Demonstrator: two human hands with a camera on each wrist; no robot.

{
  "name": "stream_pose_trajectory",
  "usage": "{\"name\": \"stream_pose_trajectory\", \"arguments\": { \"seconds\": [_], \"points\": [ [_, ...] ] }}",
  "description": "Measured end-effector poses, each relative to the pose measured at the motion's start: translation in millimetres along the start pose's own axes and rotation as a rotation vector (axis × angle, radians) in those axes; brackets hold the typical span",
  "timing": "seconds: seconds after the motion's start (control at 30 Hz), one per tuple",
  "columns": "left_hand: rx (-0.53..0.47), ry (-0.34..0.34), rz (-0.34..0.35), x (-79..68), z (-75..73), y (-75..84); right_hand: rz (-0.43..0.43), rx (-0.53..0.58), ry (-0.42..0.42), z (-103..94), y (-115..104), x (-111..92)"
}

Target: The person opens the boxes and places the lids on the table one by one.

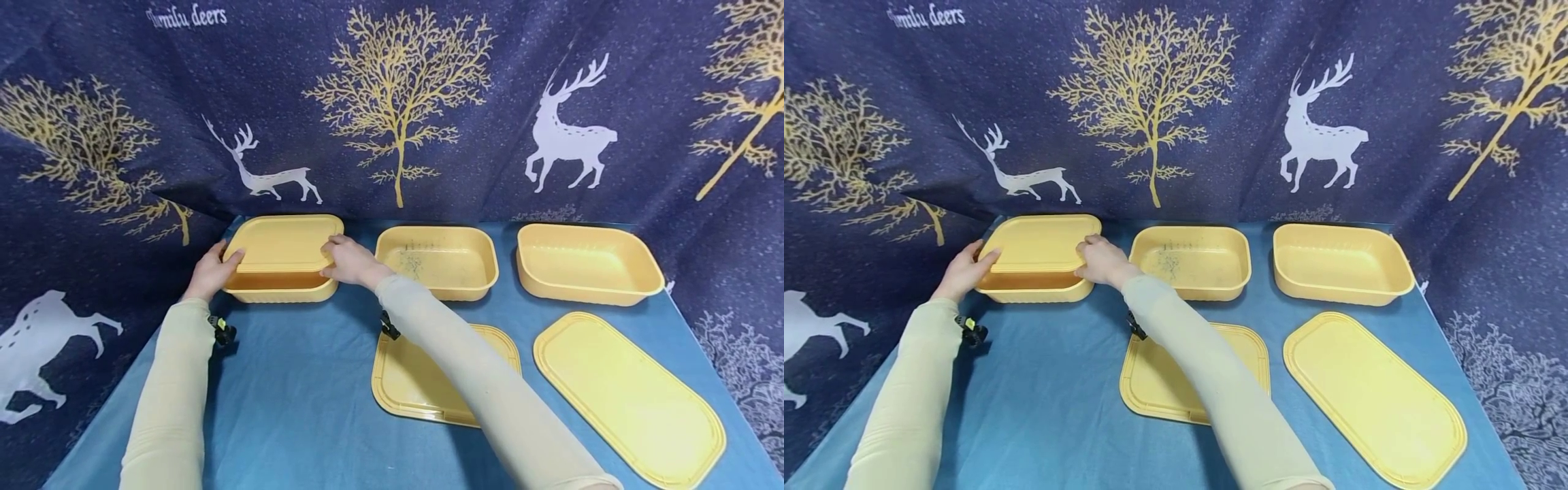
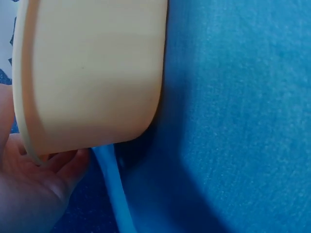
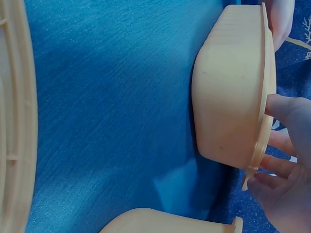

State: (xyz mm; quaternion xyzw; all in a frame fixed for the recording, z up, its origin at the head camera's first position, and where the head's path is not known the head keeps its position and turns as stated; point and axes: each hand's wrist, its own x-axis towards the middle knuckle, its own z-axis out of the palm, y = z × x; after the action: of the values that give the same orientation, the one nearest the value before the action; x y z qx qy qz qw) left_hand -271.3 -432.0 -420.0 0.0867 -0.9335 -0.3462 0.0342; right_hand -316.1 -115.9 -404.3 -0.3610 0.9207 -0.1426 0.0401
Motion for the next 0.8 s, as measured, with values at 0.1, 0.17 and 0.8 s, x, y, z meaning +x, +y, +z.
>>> {"name": "stream_pose_trajectory", "arguments": {
  "seconds": [0.1,0.17,0.8],
  "points": [
    [-0.007,0.005,-0.001,0.8,-1.2,1.7,-0.008,0.011,-0.005,-1.2,1,-1],
    [0.001,0.001,0.004,0.8,-3.1,3.8,-0.016,0.020,-0.007,-2.6,1,-2],
    [0.158,-0.135,0.160,-15.4,-23.9,29.7,-0.043,-0.025,0.045,-9.2,-1,-2]
  ]
}}
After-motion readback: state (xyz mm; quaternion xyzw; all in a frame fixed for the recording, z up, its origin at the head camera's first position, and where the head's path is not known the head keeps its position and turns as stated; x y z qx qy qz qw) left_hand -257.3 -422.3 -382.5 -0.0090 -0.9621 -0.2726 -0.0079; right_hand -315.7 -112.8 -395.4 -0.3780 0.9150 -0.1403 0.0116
